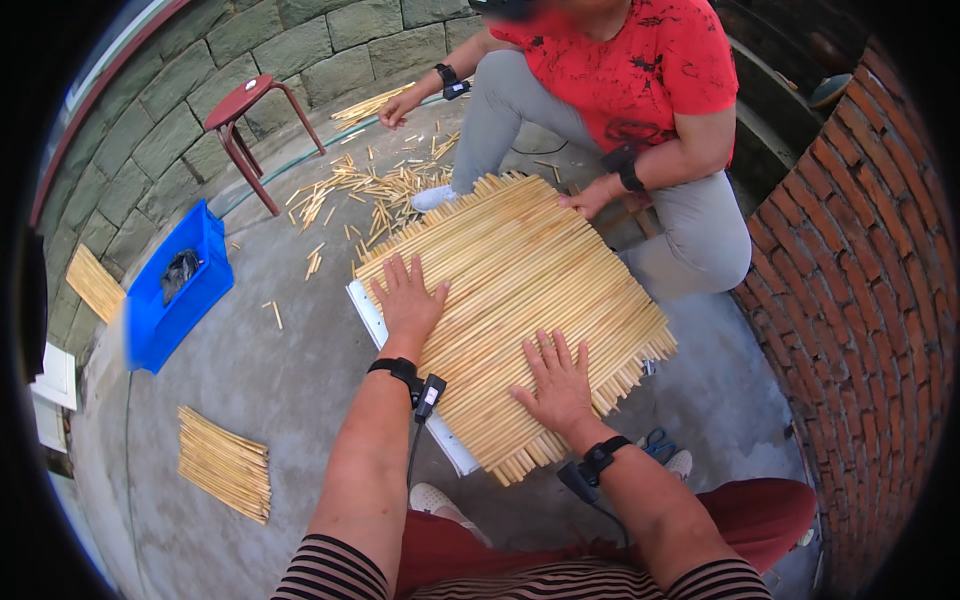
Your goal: The person weaves a bamboo mat by hand, aligning thin strips of bamboo on a flat surface and securing them with thread while receiving assistance from another person.
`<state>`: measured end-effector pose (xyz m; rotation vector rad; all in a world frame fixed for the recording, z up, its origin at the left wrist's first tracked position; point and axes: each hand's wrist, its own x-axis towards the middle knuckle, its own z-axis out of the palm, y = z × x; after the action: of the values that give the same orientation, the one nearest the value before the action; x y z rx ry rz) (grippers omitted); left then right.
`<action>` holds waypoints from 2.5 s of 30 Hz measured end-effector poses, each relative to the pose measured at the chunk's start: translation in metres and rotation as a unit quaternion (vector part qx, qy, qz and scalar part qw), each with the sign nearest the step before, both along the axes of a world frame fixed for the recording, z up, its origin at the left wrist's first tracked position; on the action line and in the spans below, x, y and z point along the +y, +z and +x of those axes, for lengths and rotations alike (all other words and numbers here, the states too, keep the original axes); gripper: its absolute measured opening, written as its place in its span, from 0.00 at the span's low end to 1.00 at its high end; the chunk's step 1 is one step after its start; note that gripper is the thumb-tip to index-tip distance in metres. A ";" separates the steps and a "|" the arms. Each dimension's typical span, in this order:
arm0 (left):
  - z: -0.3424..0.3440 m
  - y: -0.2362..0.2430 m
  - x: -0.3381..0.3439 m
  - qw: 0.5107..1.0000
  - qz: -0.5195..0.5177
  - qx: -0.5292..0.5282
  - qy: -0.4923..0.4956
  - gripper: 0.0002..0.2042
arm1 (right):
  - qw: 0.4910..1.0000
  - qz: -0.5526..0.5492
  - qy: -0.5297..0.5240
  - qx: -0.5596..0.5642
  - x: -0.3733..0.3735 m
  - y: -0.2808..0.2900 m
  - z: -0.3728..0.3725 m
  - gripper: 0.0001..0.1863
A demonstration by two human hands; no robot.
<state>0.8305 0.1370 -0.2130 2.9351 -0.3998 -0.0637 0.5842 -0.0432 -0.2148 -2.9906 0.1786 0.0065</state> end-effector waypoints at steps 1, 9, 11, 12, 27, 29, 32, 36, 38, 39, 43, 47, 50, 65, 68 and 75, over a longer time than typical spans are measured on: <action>-0.001 0.000 0.000 1.000 0.006 0.004 -0.002 0.42 | 1.000 -0.011 -0.006 0.013 0.001 0.001 -0.001 0.48; -0.001 -0.002 -0.002 1.000 0.010 -0.008 -0.002 0.42 | 1.000 -0.019 -0.007 0.011 0.001 0.002 -0.003 0.46; -0.001 -0.002 -0.002 1.000 0.017 -0.012 -0.001 0.41 | 1.000 -0.004 -0.008 0.001 0.001 0.001 -0.002 0.46; 0.000 -0.002 -0.002 1.000 0.020 -0.016 -0.001 0.41 | 1.000 -0.005 -0.008 0.003 0.001 0.001 -0.002 0.46; 0.001 -0.008 -0.002 0.999 0.032 -0.032 -0.002 0.42 | 1.000 -0.004 -0.009 -0.001 0.001 0.000 -0.002 0.47; 0.001 -0.008 -0.002 0.999 0.035 -0.034 -0.001 0.42 | 1.000 0.005 -0.009 -0.004 0.001 0.000 -0.003 0.47; 0.000 -0.008 -0.002 0.999 0.034 -0.033 -0.002 0.41 | 1.000 0.006 -0.010 -0.002 0.001 0.000 -0.003 0.47; 0.001 -0.007 -0.002 0.999 0.026 -0.035 -0.002 0.41 | 1.000 0.001 -0.009 -0.001 0.001 -0.001 -0.003 0.47; 0.001 -0.007 -0.002 0.999 0.030 -0.033 -0.001 0.41 | 1.000 0.009 -0.009 -0.006 0.001 -0.001 -0.003 0.47; 0.001 -0.007 -0.002 0.999 0.024 -0.034 -0.002 0.41 | 1.000 0.004 -0.010 0.001 0.001 -0.001 -0.003 0.47; 0.000 -0.007 -0.002 0.999 0.015 -0.036 -0.003 0.41 | 1.000 0.009 -0.009 -0.001 0.001 0.001 -0.002 0.47; -0.001 -0.005 -0.002 0.999 0.015 -0.029 -0.002 0.41 | 1.000 0.008 -0.012 0.008 0.001 0.003 -0.002 0.47; -0.001 -0.004 -0.002 1.000 0.008 -0.025 -0.002 0.41 | 1.000 0.006 -0.012 0.004 0.002 0.004 -0.001 0.47; -0.001 -0.004 -0.001 1.000 0.014 -0.026 -0.002 0.41 | 0.999 -0.014 -0.014 0.025 0.002 0.004 -0.001 0.46; -0.001 -0.004 -0.001 1.000 0.010 -0.022 -0.003 0.42 | 0.999 -0.014 -0.015 0.029 0.002 0.005 -0.001 0.46; 0.000 -0.005 -0.002 1.000 0.009 -0.030 -0.003 0.42 | 0.999 -0.021 -0.017 0.036 0.003 0.006 0.000 0.46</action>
<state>0.8303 0.1351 -0.2176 2.9596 -0.4200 0.0187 0.5837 -0.0404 -0.2087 -3.0303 0.2414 0.1075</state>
